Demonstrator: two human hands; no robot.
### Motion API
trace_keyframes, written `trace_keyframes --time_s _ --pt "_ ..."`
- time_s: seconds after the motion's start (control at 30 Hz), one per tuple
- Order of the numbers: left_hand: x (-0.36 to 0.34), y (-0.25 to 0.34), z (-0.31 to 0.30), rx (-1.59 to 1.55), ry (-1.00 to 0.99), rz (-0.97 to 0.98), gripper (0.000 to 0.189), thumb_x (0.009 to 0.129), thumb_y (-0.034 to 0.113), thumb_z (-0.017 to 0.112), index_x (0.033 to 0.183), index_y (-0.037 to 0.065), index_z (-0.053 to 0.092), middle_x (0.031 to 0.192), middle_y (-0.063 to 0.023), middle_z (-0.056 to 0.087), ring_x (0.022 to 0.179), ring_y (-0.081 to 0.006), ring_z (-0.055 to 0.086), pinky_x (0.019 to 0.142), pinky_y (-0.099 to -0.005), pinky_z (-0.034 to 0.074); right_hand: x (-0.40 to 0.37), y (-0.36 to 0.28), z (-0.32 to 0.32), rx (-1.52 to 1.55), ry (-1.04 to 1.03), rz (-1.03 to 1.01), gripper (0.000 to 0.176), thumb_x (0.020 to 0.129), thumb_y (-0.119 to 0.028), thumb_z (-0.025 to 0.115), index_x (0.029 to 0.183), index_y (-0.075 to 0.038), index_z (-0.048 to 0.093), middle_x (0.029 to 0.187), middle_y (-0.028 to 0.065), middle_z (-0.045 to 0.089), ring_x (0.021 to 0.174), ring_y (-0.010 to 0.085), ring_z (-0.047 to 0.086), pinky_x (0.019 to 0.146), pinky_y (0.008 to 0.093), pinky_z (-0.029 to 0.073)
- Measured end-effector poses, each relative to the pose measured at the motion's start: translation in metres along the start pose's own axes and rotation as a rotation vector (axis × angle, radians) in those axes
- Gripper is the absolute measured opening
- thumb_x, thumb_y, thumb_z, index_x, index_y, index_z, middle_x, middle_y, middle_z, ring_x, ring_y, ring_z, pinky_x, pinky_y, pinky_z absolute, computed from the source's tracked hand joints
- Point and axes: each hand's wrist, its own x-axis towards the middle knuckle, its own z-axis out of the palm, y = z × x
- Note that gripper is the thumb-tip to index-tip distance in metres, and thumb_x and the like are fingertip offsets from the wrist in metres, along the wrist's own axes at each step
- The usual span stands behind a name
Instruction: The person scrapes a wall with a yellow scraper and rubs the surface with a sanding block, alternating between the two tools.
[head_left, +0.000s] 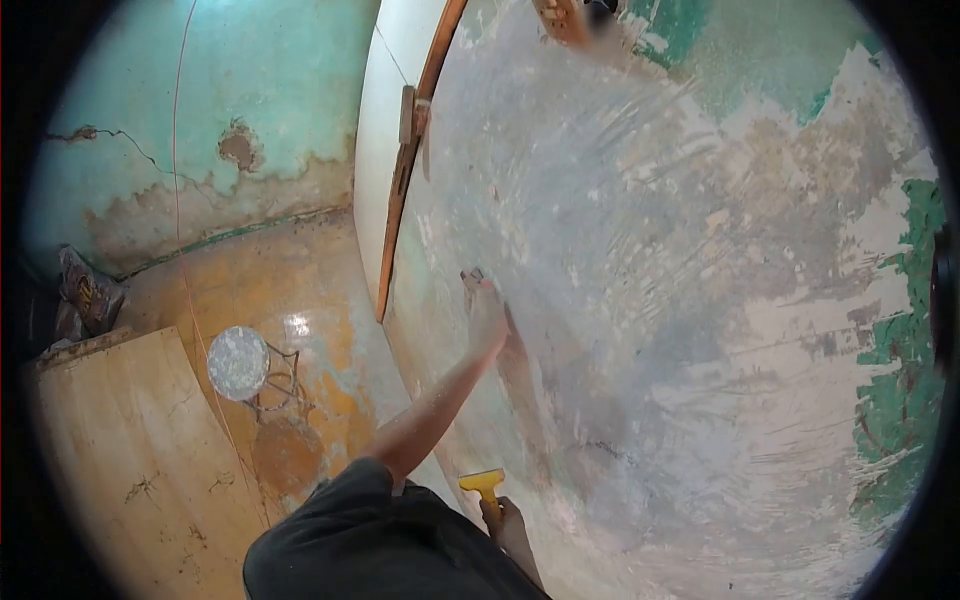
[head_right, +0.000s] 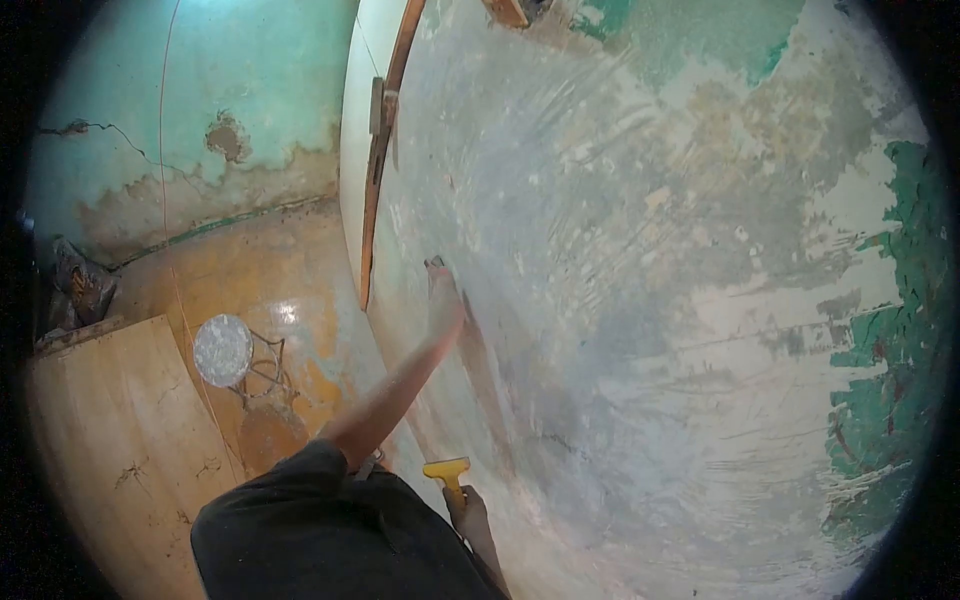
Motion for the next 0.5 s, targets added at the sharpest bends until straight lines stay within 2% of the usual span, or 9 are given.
trace_keyframes --time_s 0.03,0.07,0.1,0.17,0.23,0.3,0.37,0.43,0.5 --pt "-0.007 -0.012 0.001 0.533 -0.055 0.245 0.068 0.105 0.038 0.025 0.149 -0.009 0.004 0.158 -0.0249 0.006 0.147 -0.0360 0.005 0.120 -0.0433 0.006 0.002 -0.001 -0.001 -0.004 -0.014 0.048 0.042 0.089 -0.041 0.067 0.099 -0.001 0.058 0.068 0.0042 0.060 0.054 0.0118 0.053 0.050 0.0287 0.042" --pt "-0.013 -0.024 0.001 1.051 0.024 0.520 0.068 0.105 0.036 0.021 0.147 -0.012 -0.002 0.158 -0.0272 0.001 0.147 -0.0384 0.000 0.120 -0.0447 0.005 0.006 0.003 -0.001 -0.003 -0.013 0.041 0.042 0.089 -0.041 0.067 0.099 -0.001 0.058 0.068 0.0042 0.060 0.054 0.0118 0.053 0.050 0.0287 0.042" --pt "-0.031 -0.021 0.008 1.060 0.000 0.613 0.068 0.105 0.036 0.021 0.147 -0.013 -0.001 0.157 -0.0278 0.001 0.147 -0.0389 0.000 0.120 -0.0449 0.005 0.012 0.005 0.002 -0.052 -0.001 0.038 0.043 0.089 -0.041 0.067 0.100 0.000 0.058 0.067 0.0048 0.059 0.054 0.0119 0.053 0.050 0.0293 0.042" --pt "-0.018 -0.005 0.006 0.953 -0.012 0.578 0.068 0.105 0.037 0.021 0.147 -0.013 0.001 0.157 -0.0290 0.002 0.147 -0.0399 0.001 0.119 -0.0454 0.005 0.017 0.004 0.000 -0.099 0.016 0.047 0.044 0.090 -0.040 0.067 0.101 0.001 0.058 0.067 0.0055 0.059 0.054 0.0120 0.052 0.050 0.0299 0.042" --pt "0.008 0.022 0.009 0.902 0.082 0.529 0.069 0.104 0.037 0.021 0.146 -0.014 0.003 0.156 -0.0303 0.003 0.147 -0.0409 0.001 0.119 -0.0460 0.005 -0.005 -0.042 -0.011 -0.139 0.048 -0.081 0.047 0.088 -0.041 0.068 0.104 0.002 0.058 0.071 0.0118 0.063 0.058 0.0201 0.060 0.055 0.0338 0.047" --pt "0.006 0.025 0.016 0.920 0.151 0.540 0.069 0.104 0.037 0.022 0.146 -0.015 0.005 0.156 -0.0315 0.003 0.146 -0.0418 0.002 0.119 -0.0465 0.005 -0.023 -0.102 -0.033 -0.284 0.017 -0.047 0.047 0.087 -0.040 0.069 0.104 0.002 0.058 0.075 0.0148 0.065 0.064 0.0247 0.064 0.059 0.0352 0.049" --pt "-0.017 0.006 0.017 0.956 0.053 0.605 0.069 0.104 0.038 0.022 0.145 -0.016 0.007 0.155 -0.0327 0.004 0.146 -0.0428 0.002 0.119 -0.0470 0.005 -0.035 -0.129 -0.053 -0.443 -0.025 -0.035 0.044 0.083 -0.038 0.073 0.104 -0.001 0.059 0.087 0.0200 0.068 0.081 0.0332 0.068 0.069 0.0378 0.052" --pt "-0.001 0.013 0.016 0.868 -0.004 0.534 0.070 0.104 0.038 0.022 0.145 -0.017 0.009 0.154 -0.0340 0.005 0.146 -0.0438 0.003 0.119 -0.0475 0.005 -0.042 -0.153 -0.076 -0.434 0.024 -0.093 0.045 0.082 -0.038 0.074 0.103 -0.001 0.059 0.087 0.0201 0.068 0.080 0.0326 0.068 0.068 0.0373 0.052" --pt "-0.002 0.013 0.003 1.047 0.039 0.737 0.071 0.104 0.040 0.023 0.145 -0.016 0.010 0.155 -0.0332 0.007 0.146 -0.0437 0.005 0.119 -0.0465 0.006 -0.064 -0.170 -0.091 -0.379 0.071 -0.137 0.046 0.080 -0.038 0.077 0.103 -0.002 0.059 0.087 0.0198 0.069 0.078 0.0315 0.068 0.067 0.0365 0.052"
